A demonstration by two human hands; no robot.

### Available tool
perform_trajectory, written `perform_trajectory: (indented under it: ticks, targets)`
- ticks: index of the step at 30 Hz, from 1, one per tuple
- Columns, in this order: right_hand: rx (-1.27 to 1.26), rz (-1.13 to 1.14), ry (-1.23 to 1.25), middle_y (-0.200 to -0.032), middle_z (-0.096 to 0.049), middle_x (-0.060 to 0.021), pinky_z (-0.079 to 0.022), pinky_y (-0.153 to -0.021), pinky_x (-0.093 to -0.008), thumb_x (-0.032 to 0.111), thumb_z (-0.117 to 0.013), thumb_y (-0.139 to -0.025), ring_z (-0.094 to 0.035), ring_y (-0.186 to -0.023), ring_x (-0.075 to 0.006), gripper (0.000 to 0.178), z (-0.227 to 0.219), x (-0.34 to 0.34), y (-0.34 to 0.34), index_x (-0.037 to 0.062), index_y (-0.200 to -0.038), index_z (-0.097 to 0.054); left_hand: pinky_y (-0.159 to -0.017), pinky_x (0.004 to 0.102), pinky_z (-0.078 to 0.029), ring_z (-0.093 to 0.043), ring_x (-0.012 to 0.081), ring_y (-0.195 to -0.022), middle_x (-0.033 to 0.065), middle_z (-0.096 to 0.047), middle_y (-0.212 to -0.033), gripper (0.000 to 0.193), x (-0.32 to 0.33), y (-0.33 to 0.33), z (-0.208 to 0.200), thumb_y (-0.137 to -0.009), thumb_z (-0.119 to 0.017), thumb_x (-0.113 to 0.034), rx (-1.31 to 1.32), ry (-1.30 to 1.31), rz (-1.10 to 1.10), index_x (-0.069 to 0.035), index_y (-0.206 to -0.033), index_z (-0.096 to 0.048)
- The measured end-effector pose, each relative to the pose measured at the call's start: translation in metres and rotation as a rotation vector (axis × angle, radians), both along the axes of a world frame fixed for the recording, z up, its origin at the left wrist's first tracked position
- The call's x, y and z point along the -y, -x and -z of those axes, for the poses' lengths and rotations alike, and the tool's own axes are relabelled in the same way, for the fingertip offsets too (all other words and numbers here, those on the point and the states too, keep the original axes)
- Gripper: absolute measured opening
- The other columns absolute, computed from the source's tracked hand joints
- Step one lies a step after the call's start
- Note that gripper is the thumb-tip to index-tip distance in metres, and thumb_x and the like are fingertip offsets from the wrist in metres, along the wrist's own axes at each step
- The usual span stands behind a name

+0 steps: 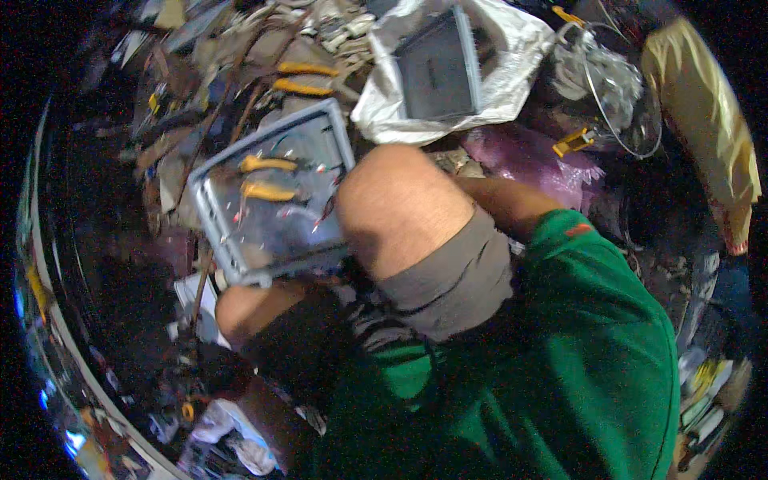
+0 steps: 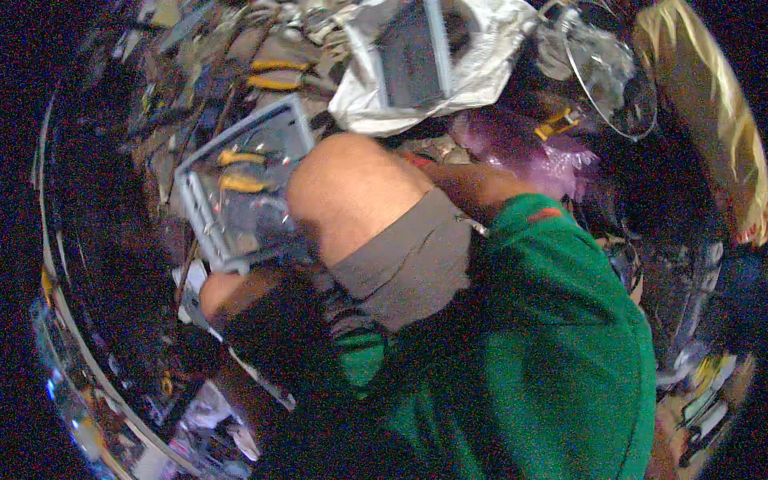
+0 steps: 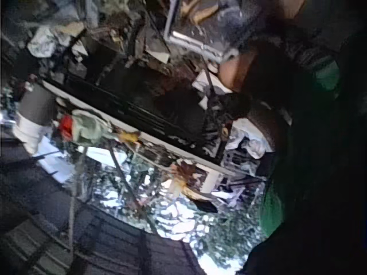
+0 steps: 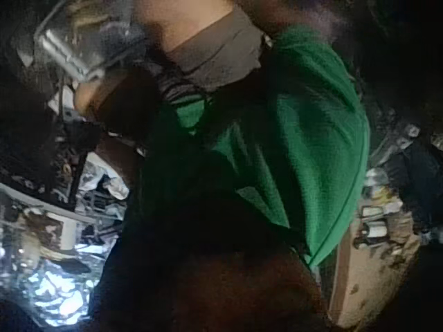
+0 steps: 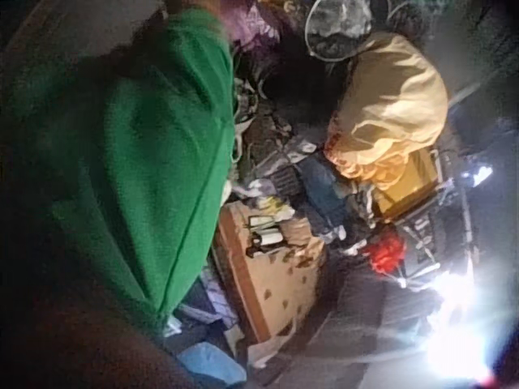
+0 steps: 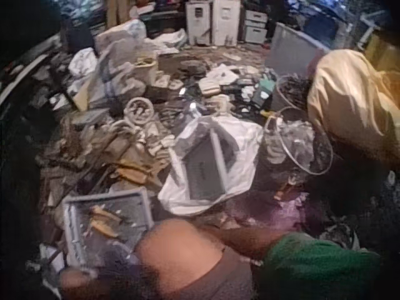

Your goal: The person disassembles an electronic housing by using pliers to remove components, using a hammer to break parts of the casing, and pulling out interior wires and boards.

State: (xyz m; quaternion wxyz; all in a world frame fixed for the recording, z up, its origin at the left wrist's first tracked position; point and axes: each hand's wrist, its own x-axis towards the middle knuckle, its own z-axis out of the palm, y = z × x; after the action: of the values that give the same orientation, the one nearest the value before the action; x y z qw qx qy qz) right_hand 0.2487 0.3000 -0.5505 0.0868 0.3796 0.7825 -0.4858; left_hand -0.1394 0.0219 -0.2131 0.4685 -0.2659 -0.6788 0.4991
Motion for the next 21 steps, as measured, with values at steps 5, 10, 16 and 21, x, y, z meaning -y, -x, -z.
perform_trajectory:
  ticks: [5, 10, 16, 21]
  targets:
    - [0.052, -0.106, -0.067, -0.127, -0.05, -0.0164, -0.032, -0.101, -0.0547, 0.037, -0.052, -0.087, -0.045, -0.117, -0.0402, 0.061, 0.064, 0.015, 0.047, 0.0153, -0.14, -0.031, -0.101, 0.0449, -0.04, -0.053, 0.0291, -0.115, 0.0154, -0.053, -0.127, 0.039, 0.021, 0.001, -0.008, -0.093, -0.048, -0.027, 0.113, -0.033, 0.068, -0.007, -0.127, -0.052]
    - [0.13, -0.088, -0.278, -0.141, -0.039, -0.0182, -0.02, -0.11, -0.0602, 0.042, -0.041, -0.092, -0.034, -0.132, -0.0404, 0.058, 0.089, 0.04, 0.044, 0.0249, -0.146, -0.029, -0.102, 0.0456, -0.039, -0.052, 0.0295, -0.117, 0.015, -0.053, -0.129, 0.04, 0.03, 0.017, -0.006, -0.094, -0.047, -0.029, 0.229, -0.064, 0.134, -0.008, -0.128, -0.051]
    - [0.315, 0.044, -0.347, -0.148, -0.033, -0.0158, -0.02, -0.108, -0.0641, 0.045, -0.056, -0.085, -0.027, -0.137, -0.0405, 0.058, 0.0, 0.033, 0.023, 0.0299, -0.139, -0.041, -0.103, 0.0465, -0.037, -0.051, 0.0299, -0.118, 0.0145, -0.052, -0.13, 0.041, 0.037, 0.023, -0.014, -0.094, -0.045, -0.031, 0.285, -0.06, 0.171, -0.008, -0.128, -0.051]
    - [0.173, 0.716, -0.238, -0.146, -0.034, -0.0181, -0.024, -0.111, -0.0517, 0.04, -0.059, -0.081, -0.029, -0.136, -0.0386, 0.065, 0.029, 0.018, -0.015, 0.0166, -0.139, -0.04, -0.104, 0.0472, -0.035, -0.05, 0.0302, -0.12, 0.0142, -0.051, -0.132, 0.043, 0.015, 0.029, -0.024, -0.094, -0.044, -0.032, 0.312, -0.039, 0.248, -0.008, -0.129, -0.051]
